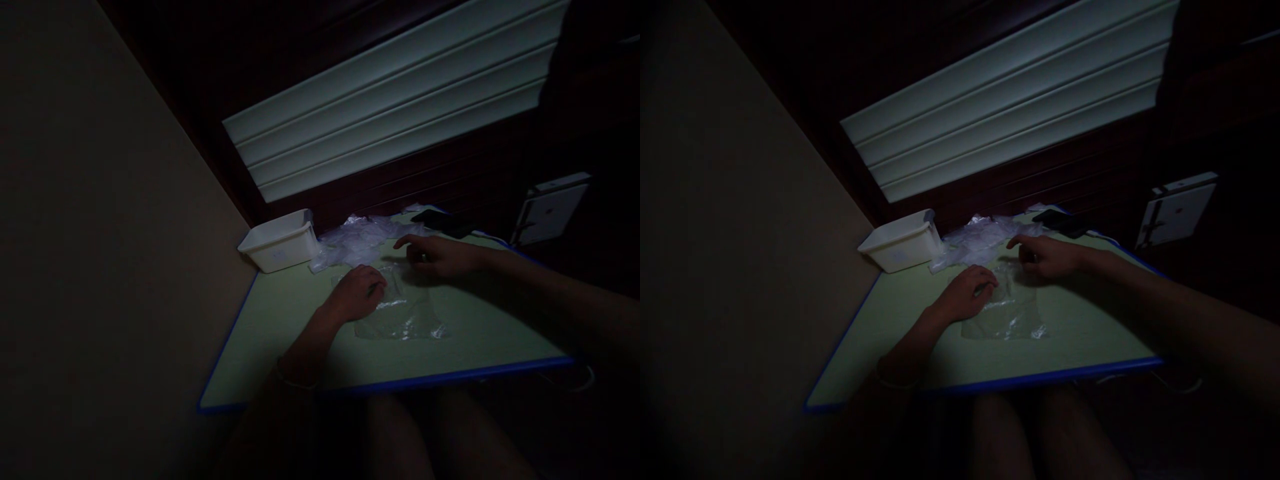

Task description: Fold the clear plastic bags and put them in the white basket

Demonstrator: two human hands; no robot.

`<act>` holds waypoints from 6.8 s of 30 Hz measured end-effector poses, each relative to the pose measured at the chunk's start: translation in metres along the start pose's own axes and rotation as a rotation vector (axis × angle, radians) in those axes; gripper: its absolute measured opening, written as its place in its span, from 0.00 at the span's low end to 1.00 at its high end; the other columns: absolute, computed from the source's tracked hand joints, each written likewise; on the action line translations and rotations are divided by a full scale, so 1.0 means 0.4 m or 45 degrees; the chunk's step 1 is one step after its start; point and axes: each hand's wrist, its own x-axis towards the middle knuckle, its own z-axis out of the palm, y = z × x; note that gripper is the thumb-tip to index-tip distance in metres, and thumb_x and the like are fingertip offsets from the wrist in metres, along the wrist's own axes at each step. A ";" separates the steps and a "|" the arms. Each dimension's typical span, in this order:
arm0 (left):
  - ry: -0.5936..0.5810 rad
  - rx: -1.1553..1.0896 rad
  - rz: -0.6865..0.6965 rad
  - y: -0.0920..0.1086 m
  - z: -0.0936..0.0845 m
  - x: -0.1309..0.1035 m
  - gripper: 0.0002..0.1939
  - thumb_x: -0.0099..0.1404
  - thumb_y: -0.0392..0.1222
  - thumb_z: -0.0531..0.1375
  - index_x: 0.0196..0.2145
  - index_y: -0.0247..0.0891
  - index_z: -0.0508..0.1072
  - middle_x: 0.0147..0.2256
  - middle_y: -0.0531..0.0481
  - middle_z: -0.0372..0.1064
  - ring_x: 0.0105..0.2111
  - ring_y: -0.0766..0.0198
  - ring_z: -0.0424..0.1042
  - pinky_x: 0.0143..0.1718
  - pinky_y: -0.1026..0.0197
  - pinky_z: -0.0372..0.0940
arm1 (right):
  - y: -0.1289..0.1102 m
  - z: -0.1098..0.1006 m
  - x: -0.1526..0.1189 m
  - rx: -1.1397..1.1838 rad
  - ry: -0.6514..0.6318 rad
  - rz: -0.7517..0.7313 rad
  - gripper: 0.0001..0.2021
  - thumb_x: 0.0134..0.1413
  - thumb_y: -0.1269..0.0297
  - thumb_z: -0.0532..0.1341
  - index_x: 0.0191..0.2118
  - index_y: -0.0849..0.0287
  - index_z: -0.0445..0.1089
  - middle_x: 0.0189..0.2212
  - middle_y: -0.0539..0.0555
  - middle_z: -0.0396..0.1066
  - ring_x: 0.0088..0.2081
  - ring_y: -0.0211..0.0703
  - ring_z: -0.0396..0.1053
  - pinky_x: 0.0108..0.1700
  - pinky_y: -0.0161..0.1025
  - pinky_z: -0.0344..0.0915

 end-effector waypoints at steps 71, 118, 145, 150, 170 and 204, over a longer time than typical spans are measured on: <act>-0.051 0.016 0.116 0.006 0.013 -0.001 0.15 0.68 0.38 0.51 0.49 0.36 0.72 0.51 0.45 0.71 0.54 0.60 0.65 0.58 0.52 0.60 | 0.026 0.011 0.014 0.565 0.043 0.319 0.09 0.51 0.59 0.58 0.32 0.60 0.66 0.18 0.52 0.70 0.20 0.40 0.67 0.23 0.36 0.60; -0.031 -0.017 0.113 0.005 0.012 -0.002 0.14 0.67 0.37 0.53 0.48 0.36 0.72 0.50 0.44 0.72 0.53 0.60 0.66 0.57 0.53 0.61 | -0.012 0.041 0.017 0.275 0.228 -0.008 0.13 0.54 0.56 0.58 0.35 0.61 0.73 0.32 0.56 0.75 0.34 0.45 0.71 0.36 0.39 0.65; -0.007 0.199 -0.661 -0.162 -0.096 -0.092 0.15 0.60 0.47 0.59 0.37 0.33 0.77 0.38 0.42 0.74 0.38 0.58 0.72 0.41 0.59 0.65 | -0.010 0.100 0.020 0.034 -0.029 -0.236 0.11 0.54 0.61 0.56 0.38 0.60 0.73 0.35 0.58 0.73 0.36 0.48 0.70 0.41 0.43 0.65; 0.068 0.093 -0.694 -0.150 -0.087 -0.074 0.07 0.58 0.37 0.57 0.30 0.33 0.75 0.32 0.45 0.74 0.33 0.62 0.71 0.38 0.62 0.64 | -0.007 0.102 0.022 0.045 -0.029 -0.239 0.11 0.54 0.60 0.56 0.37 0.59 0.73 0.34 0.58 0.73 0.36 0.49 0.70 0.40 0.43 0.66; 0.158 -1.249 -0.917 -0.064 -0.083 -0.023 0.25 0.66 0.63 0.49 0.41 0.36 0.62 0.31 0.45 0.71 0.22 0.62 0.74 0.20 0.64 0.65 | -0.007 0.103 0.022 0.052 -0.032 -0.213 0.12 0.55 0.59 0.56 0.38 0.59 0.73 0.34 0.57 0.73 0.35 0.48 0.70 0.39 0.43 0.66; -0.192 -0.255 -0.790 -0.010 -0.126 -0.091 0.28 0.56 0.67 0.57 0.33 0.36 0.73 0.30 0.47 0.71 0.27 0.63 0.67 0.27 0.63 0.58 | -0.012 0.096 0.017 0.086 -0.033 -0.229 0.21 0.58 0.55 0.54 0.51 0.59 0.72 0.42 0.59 0.75 0.41 0.52 0.72 0.44 0.46 0.67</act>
